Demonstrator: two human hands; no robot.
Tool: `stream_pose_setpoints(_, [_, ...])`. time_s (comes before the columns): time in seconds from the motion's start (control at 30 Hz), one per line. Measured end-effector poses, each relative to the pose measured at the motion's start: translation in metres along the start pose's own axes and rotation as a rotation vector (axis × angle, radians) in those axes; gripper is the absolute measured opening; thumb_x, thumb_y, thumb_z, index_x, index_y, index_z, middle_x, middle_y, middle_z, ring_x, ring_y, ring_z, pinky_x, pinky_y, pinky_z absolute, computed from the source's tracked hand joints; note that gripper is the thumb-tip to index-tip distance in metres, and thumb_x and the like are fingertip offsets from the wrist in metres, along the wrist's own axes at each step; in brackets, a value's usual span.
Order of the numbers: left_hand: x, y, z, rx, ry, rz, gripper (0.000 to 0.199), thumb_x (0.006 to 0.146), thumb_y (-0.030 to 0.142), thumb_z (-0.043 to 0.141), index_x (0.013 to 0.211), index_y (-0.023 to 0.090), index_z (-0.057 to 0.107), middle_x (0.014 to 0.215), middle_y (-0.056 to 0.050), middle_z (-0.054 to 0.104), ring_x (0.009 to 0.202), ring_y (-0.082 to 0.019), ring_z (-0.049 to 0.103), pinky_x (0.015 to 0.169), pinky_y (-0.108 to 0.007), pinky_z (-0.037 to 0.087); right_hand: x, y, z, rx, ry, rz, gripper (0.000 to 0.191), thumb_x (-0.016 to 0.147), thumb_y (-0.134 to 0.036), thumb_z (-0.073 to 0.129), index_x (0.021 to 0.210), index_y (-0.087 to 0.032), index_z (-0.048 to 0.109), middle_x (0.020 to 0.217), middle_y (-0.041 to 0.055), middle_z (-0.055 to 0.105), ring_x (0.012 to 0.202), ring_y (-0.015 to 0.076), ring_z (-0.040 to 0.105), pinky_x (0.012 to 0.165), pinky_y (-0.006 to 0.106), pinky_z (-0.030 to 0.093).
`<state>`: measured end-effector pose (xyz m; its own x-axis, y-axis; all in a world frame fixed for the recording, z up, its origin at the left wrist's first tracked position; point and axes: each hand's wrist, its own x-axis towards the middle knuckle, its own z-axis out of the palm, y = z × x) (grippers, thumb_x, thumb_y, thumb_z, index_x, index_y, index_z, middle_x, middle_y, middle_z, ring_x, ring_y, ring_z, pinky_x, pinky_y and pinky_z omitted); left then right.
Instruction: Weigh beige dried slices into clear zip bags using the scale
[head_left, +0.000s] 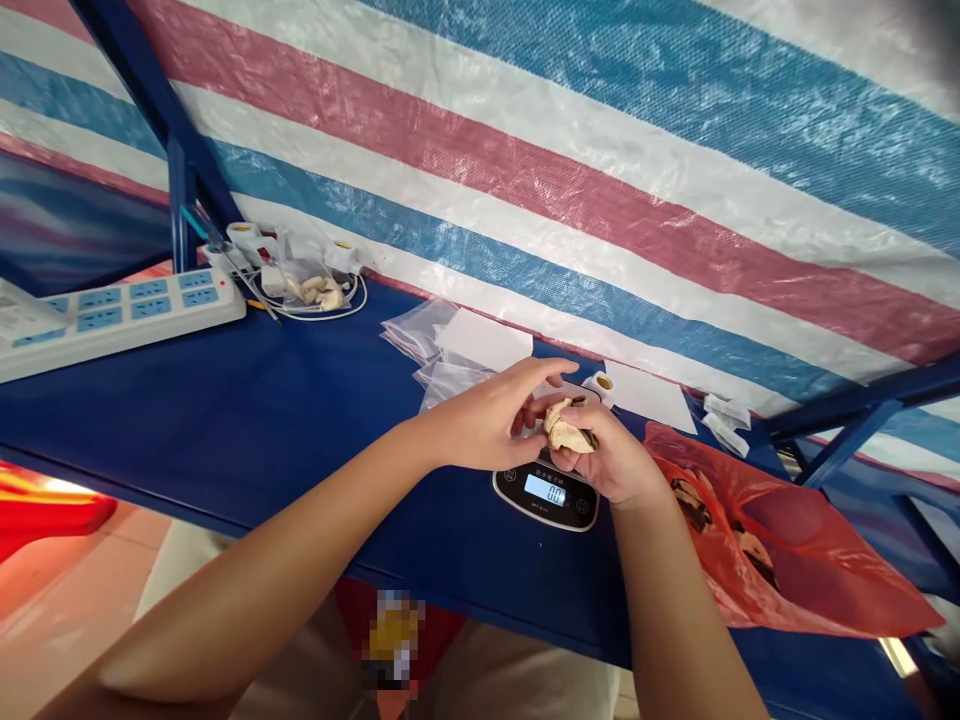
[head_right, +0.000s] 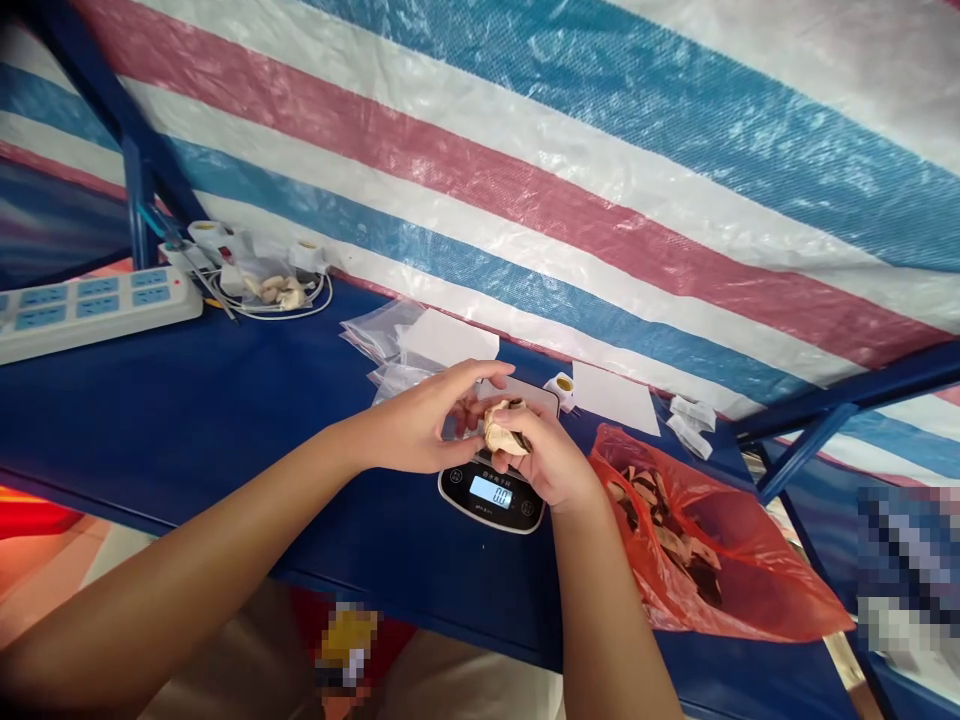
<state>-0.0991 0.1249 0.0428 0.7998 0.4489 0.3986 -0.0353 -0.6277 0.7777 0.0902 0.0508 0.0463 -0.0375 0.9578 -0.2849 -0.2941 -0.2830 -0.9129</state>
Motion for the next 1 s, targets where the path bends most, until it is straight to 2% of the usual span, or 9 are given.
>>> stream_pose_setpoints(0.13, [-0.007, -0.007, 0.003, -0.115, 0.031, -0.003, 0.078, 0.084, 0.018, 0.066, 0.155, 0.028, 0.034, 0.143, -0.014, 0.053, 0.085, -0.012, 0.059, 0.072, -0.030, 0.055, 0.000, 0.002, 0.002, -0.012, 0.003, 0.007, 0.031, 0.071, -0.036, 0.082, 0.095, -0.016, 0.084, 0.075, 0.0038, 0.070, 0.054, 0.0092, 0.053, 0.041, 0.017, 0.043])
stream_pose_setpoints(0.27, [-0.007, -0.008, -0.001, -0.319, 0.065, -0.097, 0.084, 0.083, 0.017, 0.066, 0.155, 0.034, 0.027, 0.143, -0.012, 0.048, 0.076, -0.006, 0.056, 0.067, -0.027, 0.051, -0.002, 0.002, 0.002, -0.003, -0.007, 0.011, 0.036, 0.072, -0.039, 0.081, 0.100, -0.016, 0.084, 0.069, 0.0021, 0.065, 0.054, 0.0093, 0.051, 0.041, 0.017, 0.040])
stream_pose_setpoints(0.5, [-0.001, -0.022, -0.005, -0.604, 0.141, -0.151, 0.073, 0.080, 0.021, 0.063, 0.146, 0.034, 0.033, 0.122, -0.005, 0.055, 0.062, -0.004, 0.049, 0.056, -0.026, 0.042, -0.002, 0.003, 0.003, -0.012, -0.006, 0.027, 0.036, 0.070, -0.038, 0.080, 0.099, -0.017, 0.084, 0.076, 0.0053, 0.070, 0.056, 0.0103, 0.049, 0.041, 0.018, 0.037])
stream_pose_setpoints(0.57, [-0.002, -0.024, -0.010, -0.499, 0.221, -0.118, 0.062, 0.084, 0.029, 0.064, 0.141, 0.030, 0.039, 0.116, -0.005, 0.058, 0.067, -0.008, 0.053, 0.061, -0.029, 0.045, -0.002, 0.002, 0.002, -0.034, 0.005, 0.017, 0.034, 0.071, -0.037, 0.080, 0.099, -0.017, 0.083, 0.081, 0.0064, 0.072, 0.058, 0.0110, 0.051, 0.042, 0.019, 0.038])
stream_pose_setpoints(0.63, [-0.005, -0.021, -0.015, -0.240, 0.273, -0.064, 0.066, 0.083, 0.040, 0.072, 0.141, 0.026, 0.043, 0.123, -0.009, 0.060, 0.093, -0.018, 0.063, 0.080, -0.038, 0.053, -0.003, 0.001, 0.000, -0.056, 0.007, -0.005, 0.034, 0.072, -0.037, 0.079, 0.100, -0.017, 0.084, 0.086, 0.0073, 0.074, 0.058, 0.0108, 0.051, 0.042, 0.019, 0.039])
stream_pose_setpoints(0.7, [-0.009, -0.016, -0.019, 0.037, 0.187, -0.030, 0.092, 0.073, 0.051, 0.084, 0.150, 0.026, 0.040, 0.147, -0.015, 0.052, 0.131, -0.032, 0.056, 0.106, -0.050, 0.048, -0.004, 0.000, -0.002, -0.065, 0.012, -0.023, 0.035, 0.073, -0.036, 0.080, 0.102, -0.017, 0.084, 0.092, 0.0082, 0.076, 0.057, 0.0098, 0.051, 0.042, 0.019, 0.039])
stream_pose_setpoints(0.77, [-0.011, -0.011, -0.018, 0.216, 0.018, -0.022, 0.115, 0.066, 0.055, 0.088, 0.161, 0.027, 0.029, 0.165, -0.017, 0.037, 0.151, -0.041, 0.037, 0.120, -0.058, 0.036, -0.006, -0.001, -0.003, -0.062, 0.011, -0.035, 0.036, 0.073, -0.036, 0.080, 0.103, -0.017, 0.084, 0.099, 0.0092, 0.077, 0.058, 0.0094, 0.052, 0.042, 0.018, 0.040])
stream_pose_setpoints(0.83, [-0.012, -0.008, -0.013, 0.319, -0.078, -0.021, 0.122, 0.067, 0.049, 0.087, 0.165, 0.026, 0.020, 0.169, -0.018, 0.033, 0.156, -0.043, 0.031, 0.123, -0.061, 0.030, -0.008, -0.002, -0.002, -0.049, 0.001, -0.044, 0.036, 0.074, -0.036, 0.080, 0.104, -0.018, 0.084, 0.102, 0.0095, 0.077, 0.060, 0.0101, 0.053, 0.042, 0.018, 0.040])
stream_pose_setpoints(1.0, [-0.010, -0.003, 0.001, 0.450, -0.047, -0.021, 0.101, 0.079, 0.029, 0.072, 0.165, 0.021, 0.020, 0.152, -0.018, 0.054, 0.138, -0.036, 0.053, 0.120, -0.058, 0.033, -0.013, -0.002, 0.005, -0.006, -0.041, -0.070, 0.035, 0.073, -0.035, 0.080, 0.103, -0.019, 0.085, 0.090, 0.0064, 0.073, 0.061, 0.0119, 0.055, 0.041, 0.019, 0.041])
